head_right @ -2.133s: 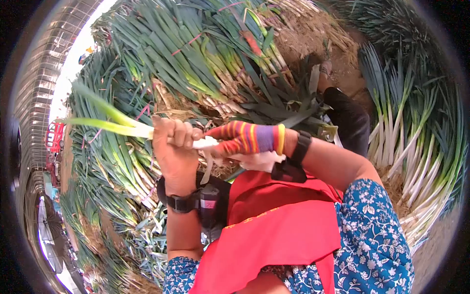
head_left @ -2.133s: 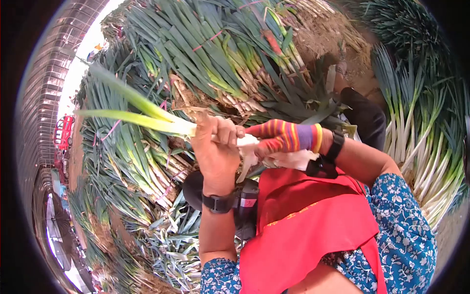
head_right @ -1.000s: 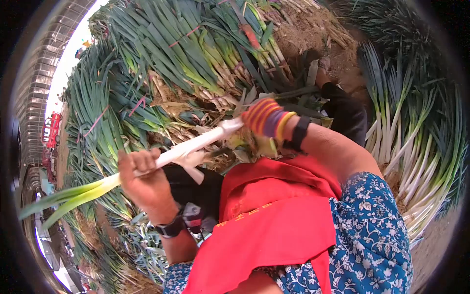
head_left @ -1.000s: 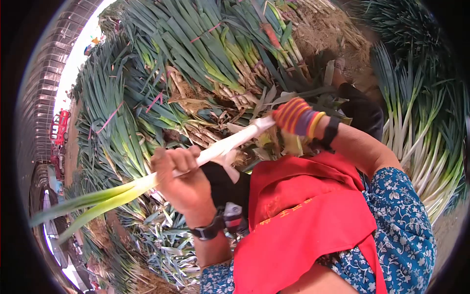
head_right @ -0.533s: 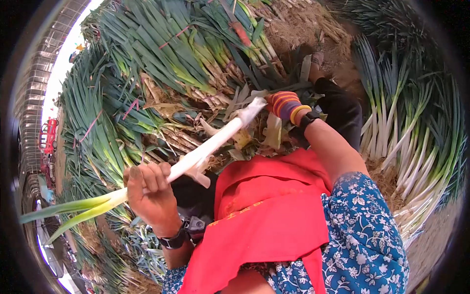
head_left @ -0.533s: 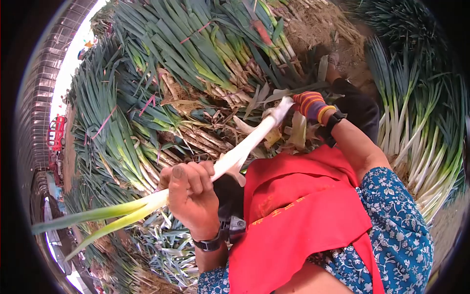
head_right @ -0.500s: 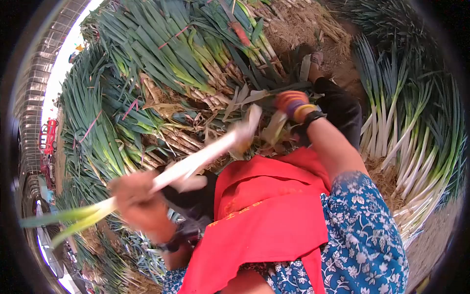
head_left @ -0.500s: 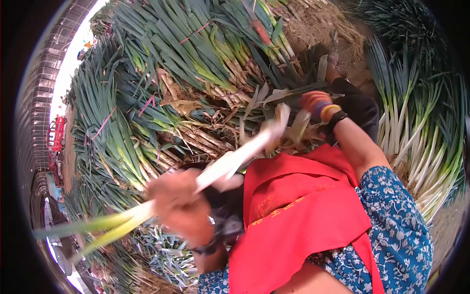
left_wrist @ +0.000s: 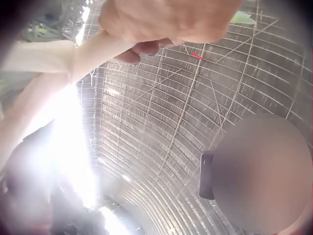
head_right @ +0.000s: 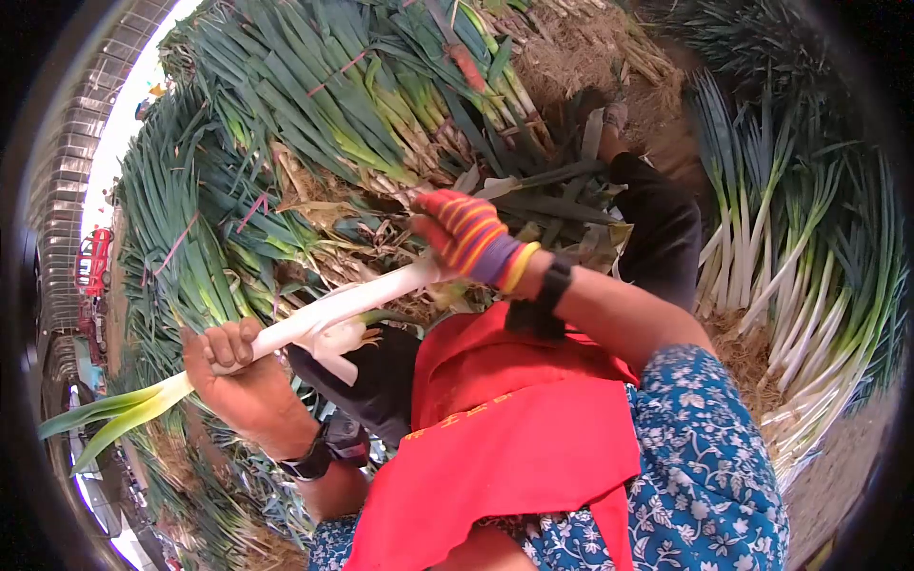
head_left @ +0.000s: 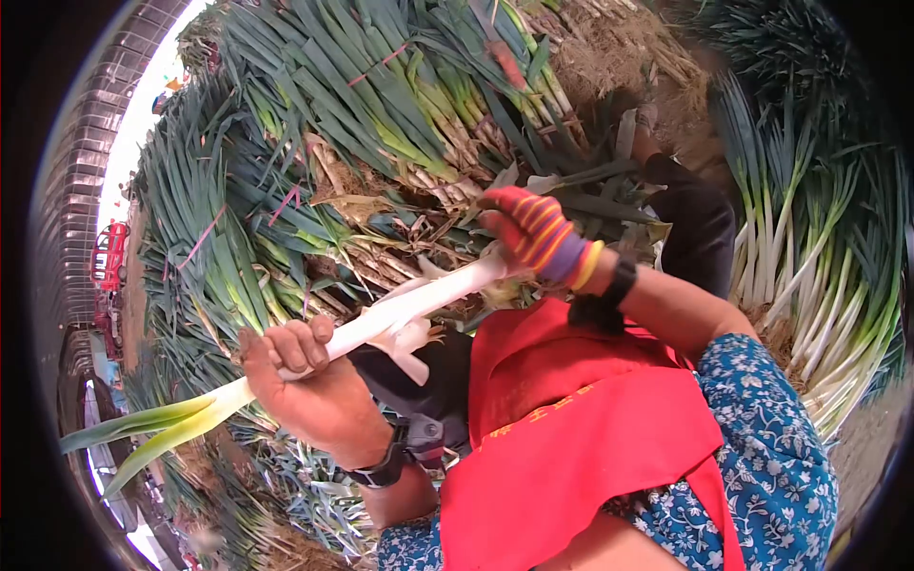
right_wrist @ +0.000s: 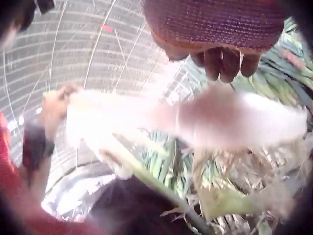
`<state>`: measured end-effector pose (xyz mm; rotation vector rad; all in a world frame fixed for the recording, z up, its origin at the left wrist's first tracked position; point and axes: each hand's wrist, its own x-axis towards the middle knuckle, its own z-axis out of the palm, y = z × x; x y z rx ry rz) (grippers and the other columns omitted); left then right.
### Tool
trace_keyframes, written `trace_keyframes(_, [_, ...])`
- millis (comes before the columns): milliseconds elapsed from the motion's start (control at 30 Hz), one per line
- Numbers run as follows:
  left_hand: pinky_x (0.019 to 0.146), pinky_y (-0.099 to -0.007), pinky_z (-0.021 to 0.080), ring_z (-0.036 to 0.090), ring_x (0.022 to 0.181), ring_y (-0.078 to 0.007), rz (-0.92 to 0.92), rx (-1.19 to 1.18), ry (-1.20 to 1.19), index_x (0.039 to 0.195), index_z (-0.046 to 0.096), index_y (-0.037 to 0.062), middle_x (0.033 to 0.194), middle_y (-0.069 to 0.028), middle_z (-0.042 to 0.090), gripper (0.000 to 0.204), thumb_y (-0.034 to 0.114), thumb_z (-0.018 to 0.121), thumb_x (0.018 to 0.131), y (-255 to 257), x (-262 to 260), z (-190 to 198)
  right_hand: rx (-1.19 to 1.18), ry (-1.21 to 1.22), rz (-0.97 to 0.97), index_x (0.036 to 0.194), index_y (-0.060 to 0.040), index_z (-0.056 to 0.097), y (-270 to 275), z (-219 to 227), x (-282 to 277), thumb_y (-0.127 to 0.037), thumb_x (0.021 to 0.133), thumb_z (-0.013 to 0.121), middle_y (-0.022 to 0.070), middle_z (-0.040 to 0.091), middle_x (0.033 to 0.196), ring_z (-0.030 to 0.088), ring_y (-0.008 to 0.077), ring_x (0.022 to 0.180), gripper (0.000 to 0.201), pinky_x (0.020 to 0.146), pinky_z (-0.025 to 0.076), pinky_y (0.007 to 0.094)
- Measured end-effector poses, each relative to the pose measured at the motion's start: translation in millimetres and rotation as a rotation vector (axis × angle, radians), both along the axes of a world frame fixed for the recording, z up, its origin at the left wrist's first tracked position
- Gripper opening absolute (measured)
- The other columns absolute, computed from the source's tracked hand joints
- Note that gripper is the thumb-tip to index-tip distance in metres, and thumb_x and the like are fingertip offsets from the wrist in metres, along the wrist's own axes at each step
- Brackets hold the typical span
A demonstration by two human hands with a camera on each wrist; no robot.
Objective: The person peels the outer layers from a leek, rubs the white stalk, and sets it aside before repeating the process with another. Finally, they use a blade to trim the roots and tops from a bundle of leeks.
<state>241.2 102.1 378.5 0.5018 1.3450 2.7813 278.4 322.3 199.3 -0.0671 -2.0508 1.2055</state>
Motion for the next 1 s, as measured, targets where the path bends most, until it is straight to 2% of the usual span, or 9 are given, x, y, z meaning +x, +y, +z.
trace_keyframes(133, [0.059,-0.0292,0.034,0.029,0.051,-0.0093,0.201,-0.002,-0.103,0.068,0.037,0.0112,0.055,0.0025,0.029,0.026,0.015,0.046,0.092,11.0,13.5,-8.5,0.190,-0.205,-0.082,0.088,-0.0065,0.060,-11.0,-12.3,-0.6,-0.013,0.078,0.064,0.0141,0.062,0.079,0.060,0.0350,0.073,0.012,0.059,0.049,0.0385])
trace_keyframes(200, [0.058,-0.0301,0.035,0.033,0.051,-0.0096,-0.006,-0.029,-0.082,0.071,0.040,0.0103,0.055,0.0017,0.032,0.022,0.015,0.047,0.091,6.2,16.7,-18.8,0.202,-0.052,-0.063,0.079,-0.0079,0.057,-2.6,-22.8,-3.1,-0.016,0.079,0.062,0.0139,0.059,0.071,0.058,0.0353,0.066,0.010,0.052,0.045,0.0398])
trace_keyframes(333, [0.050,-0.0284,0.032,0.033,0.047,-0.0106,-0.071,-0.039,-0.071,0.070,0.041,0.0091,0.053,0.0009,0.032,0.021,0.014,0.047,0.090,12.0,26.4,-35.4,0.484,-0.376,-0.194,0.082,-0.0091,0.055,43.8,-55.5,-2.6,-0.016,0.080,0.057,0.0145,0.059,0.065,0.058,0.0350,0.061,0.007,0.049,0.043,0.0422])
trace_keyframes(367, [0.049,-0.0267,0.031,0.032,0.046,-0.0101,0.151,-0.356,0.223,0.068,0.039,0.0093,0.053,0.0013,0.031,0.025,0.015,0.045,0.092,1.9,26.3,-28.6,0.801,-0.506,-0.352,0.082,-0.0090,0.057,62.9,-76.5,7.8,-0.018,0.082,0.056,0.0133,0.058,0.062,0.056,0.0337,0.055,0.009,0.045,0.042,0.0419])
trace_keyframes(433, [0.044,-0.0223,0.028,0.029,0.044,-0.0081,-0.242,0.088,0.116,0.063,0.034,0.0117,0.051,0.0028,0.030,0.035,0.018,0.037,0.097,-43.1,8.6,13.3,0.961,-0.792,-0.463,0.087,-0.0079,0.058,114.3,-116.7,41.9,-0.023,0.084,0.055,0.0108,0.058,0.059,0.055,0.0306,0.049,0.015,0.043,0.043,0.0411])
trace_keyframes(567, [0.042,-0.0233,0.030,0.029,0.043,-0.0077,-0.296,-0.051,0.250,0.069,0.037,0.0106,0.054,0.0031,0.031,0.030,0.021,0.040,0.097,-58.5,-19.3,30.8,0.657,-0.904,-0.391,0.093,-0.0066,0.057,132.0,-114.4,59.5,-0.027,0.077,0.058,0.0148,0.065,0.082,0.064,0.0324,0.072,0.026,0.063,0.050,0.0423])
trace_keyframes(700, [0.039,-0.0231,0.030,0.031,0.045,-0.0084,-0.391,0.009,0.133,0.072,0.037,0.0102,0.061,0.0007,0.032,0.028,0.023,0.043,0.096,-32.0,-36.5,15.1,0.653,-0.768,-0.112,0.112,-0.0056,0.056,95.9,-44.3,29.8,-0.031,0.075,0.066,0.0199,0.060,0.107,0.058,0.0334,0.099,0.047,0.084,0.046,0.0413])
trace_keyframes(867, [0.033,-0.0219,0.030,0.030,0.042,-0.0076,-0.602,0.216,-0.009,0.068,0.034,0.0104,0.061,0.0009,0.032,0.035,0.029,0.041,0.097,-5.2,-48.6,-7.3,0.183,0.010,0.631,0.123,-0.0023,0.050,9.3,105.1,-8.5,-0.024,0.073,0.074,0.0185,0.058,0.112,0.056,0.0282,0.105,0.060,0.089,0.044,0.0359])
trace_keyframes(1000, [0.032,-0.0220,0.034,0.032,0.040,-0.0076,-0.645,0.225,0.040,0.068,0.034,0.0105,0.060,0.0008,0.034,0.035,0.030,0.041,0.097,3.1,-48.3,-8.0,0.044,0.036,0.907,0.123,-0.0013,0.049,-38.4,129.8,-16.9,-0.029,0.072,0.075,0.0168,0.060,0.108,0.058,0.0277,0.099,0.064,0.085,0.045,0.0355])
